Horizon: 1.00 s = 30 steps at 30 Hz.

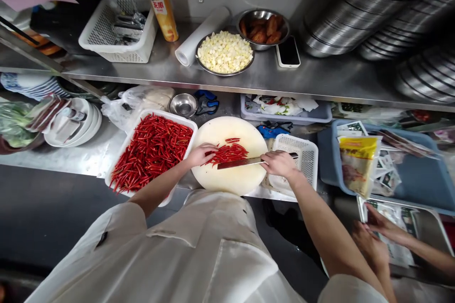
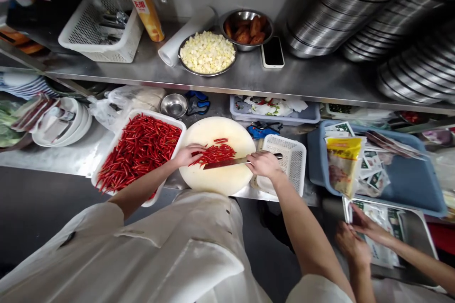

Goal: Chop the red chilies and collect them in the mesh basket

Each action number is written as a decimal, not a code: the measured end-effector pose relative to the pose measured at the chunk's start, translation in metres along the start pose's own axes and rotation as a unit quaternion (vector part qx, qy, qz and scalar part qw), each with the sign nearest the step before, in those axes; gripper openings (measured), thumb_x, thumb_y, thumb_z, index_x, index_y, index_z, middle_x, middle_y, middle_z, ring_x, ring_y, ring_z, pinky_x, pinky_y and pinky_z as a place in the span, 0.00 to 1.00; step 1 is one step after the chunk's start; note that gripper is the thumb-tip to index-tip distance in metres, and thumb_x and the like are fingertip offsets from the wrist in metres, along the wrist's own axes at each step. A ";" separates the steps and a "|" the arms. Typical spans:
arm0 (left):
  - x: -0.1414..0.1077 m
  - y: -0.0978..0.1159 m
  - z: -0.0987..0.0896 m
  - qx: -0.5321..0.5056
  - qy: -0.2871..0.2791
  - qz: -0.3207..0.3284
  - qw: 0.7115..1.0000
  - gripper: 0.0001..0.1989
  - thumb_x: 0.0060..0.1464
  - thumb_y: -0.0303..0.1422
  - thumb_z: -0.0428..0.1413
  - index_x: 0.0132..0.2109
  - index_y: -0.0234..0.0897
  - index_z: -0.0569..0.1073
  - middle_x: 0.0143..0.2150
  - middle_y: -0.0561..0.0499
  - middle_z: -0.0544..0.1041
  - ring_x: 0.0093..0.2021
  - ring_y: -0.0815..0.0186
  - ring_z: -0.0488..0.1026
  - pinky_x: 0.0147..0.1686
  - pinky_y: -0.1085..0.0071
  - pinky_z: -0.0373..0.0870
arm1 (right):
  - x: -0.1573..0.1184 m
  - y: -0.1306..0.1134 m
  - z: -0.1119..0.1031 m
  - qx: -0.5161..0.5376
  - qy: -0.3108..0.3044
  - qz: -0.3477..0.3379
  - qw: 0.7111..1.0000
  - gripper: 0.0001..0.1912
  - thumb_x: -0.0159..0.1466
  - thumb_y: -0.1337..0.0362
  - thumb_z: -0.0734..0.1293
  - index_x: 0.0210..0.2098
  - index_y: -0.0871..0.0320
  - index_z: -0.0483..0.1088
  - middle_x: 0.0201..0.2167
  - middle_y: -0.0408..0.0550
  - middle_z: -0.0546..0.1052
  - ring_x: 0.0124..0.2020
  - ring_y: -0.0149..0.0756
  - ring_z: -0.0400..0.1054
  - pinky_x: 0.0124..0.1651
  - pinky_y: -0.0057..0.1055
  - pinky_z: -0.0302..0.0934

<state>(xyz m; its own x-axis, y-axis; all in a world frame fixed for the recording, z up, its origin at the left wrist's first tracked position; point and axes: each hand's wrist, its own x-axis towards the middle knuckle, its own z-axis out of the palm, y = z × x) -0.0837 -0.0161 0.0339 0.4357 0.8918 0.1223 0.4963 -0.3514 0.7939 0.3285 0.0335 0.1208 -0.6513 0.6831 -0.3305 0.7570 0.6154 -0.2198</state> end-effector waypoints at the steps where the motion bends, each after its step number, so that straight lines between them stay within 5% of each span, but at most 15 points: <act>1: -0.002 0.001 0.000 0.004 0.016 -0.021 1.000 0.14 0.71 0.39 0.58 0.58 0.45 0.82 0.58 0.46 0.83 0.61 0.58 0.77 0.67 0.54 0.73 | -0.001 0.005 -0.001 -0.002 0.003 0.001 1.000 0.14 0.72 0.54 0.66 0.44 0.55 0.79 0.43 0.57 0.83 0.44 0.46 0.74 0.44 0.34 0.55; 8: -0.002 0.014 0.007 0.048 0.062 -0.086 0.993 0.12 0.71 0.41 0.59 0.52 0.43 0.83 0.52 0.45 0.84 0.56 0.57 0.78 0.62 0.54 0.75 | -0.010 0.010 0.004 -0.011 0.007 -0.036 0.999 0.13 0.73 0.55 0.66 0.42 0.55 0.79 0.41 0.56 0.84 0.41 0.45 0.75 0.42 0.34 0.54; 13: 0.008 0.028 -0.005 0.060 0.095 -0.122 0.986 0.14 0.70 0.44 0.58 0.49 0.40 0.82 0.48 0.44 0.84 0.50 0.56 0.80 0.57 0.57 0.77 | -0.029 -0.005 0.011 0.057 0.017 0.002 0.998 0.13 0.72 0.53 0.66 0.40 0.52 0.78 0.39 0.54 0.84 0.40 0.45 0.76 0.42 0.34 0.55; 17: 0.087 0.046 -0.013 -0.089 0.118 -0.169 0.975 0.20 0.68 0.50 0.59 0.51 0.38 0.81 0.45 0.45 0.84 0.44 0.60 0.82 0.52 0.60 0.78 | -0.038 -0.019 0.012 0.072 -0.004 0.007 0.997 0.13 0.73 0.52 0.66 0.40 0.51 0.78 0.39 0.53 0.84 0.40 0.46 0.76 0.43 0.36 0.56; 20: 0.168 0.058 -0.012 -0.279 0.136 -0.110 0.944 0.28 0.69 0.51 0.58 0.66 0.38 0.73 0.60 0.40 0.80 0.57 0.57 0.81 0.61 0.56 0.74 | -0.038 -0.027 0.011 0.071 -0.021 0.014 0.997 0.12 0.73 0.52 0.66 0.40 0.51 0.77 0.40 0.53 0.85 0.40 0.46 0.76 0.43 0.36 0.57; 23: 0.202 0.058 -0.013 -0.299 0.117 -0.082 0.943 0.30 0.70 0.52 0.57 0.69 0.39 0.71 0.66 0.38 0.77 0.63 0.54 0.78 0.65 0.53 0.70 | -0.039 -0.030 0.015 0.073 -0.021 0.015 0.997 0.12 0.73 0.52 0.66 0.40 0.51 0.77 0.39 0.53 0.85 0.40 0.47 0.77 0.43 0.37 0.58; 27: 0.142 0.030 -0.019 -0.039 0.037 -0.130 0.990 0.23 0.68 0.49 0.60 0.57 0.36 0.81 0.60 0.40 0.81 0.64 0.48 0.76 0.69 0.48 0.68 | -0.044 -0.029 0.028 0.103 -0.010 0.037 0.994 0.13 0.73 0.52 0.66 0.40 0.50 0.78 0.39 0.52 0.85 0.39 0.46 0.77 0.42 0.37 0.58; 30: 0.073 0.003 -0.023 0.131 -0.017 -0.094 0.987 0.21 0.66 0.44 0.61 0.59 0.37 0.81 0.67 0.40 0.77 0.77 0.44 0.60 0.77 0.43 0.56 | -0.041 -0.024 0.033 0.102 -0.010 0.056 0.993 0.13 0.72 0.51 0.66 0.41 0.50 0.78 0.40 0.51 0.86 0.39 0.45 0.77 0.42 0.36 0.58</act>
<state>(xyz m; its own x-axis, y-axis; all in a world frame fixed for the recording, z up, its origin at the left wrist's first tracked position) -0.0676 0.0542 0.0584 0.3393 0.9400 -0.0356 0.7460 -0.2458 0.6189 0.3385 -0.0222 0.1093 -0.5633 0.7328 -0.3816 0.8205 0.4421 -0.3623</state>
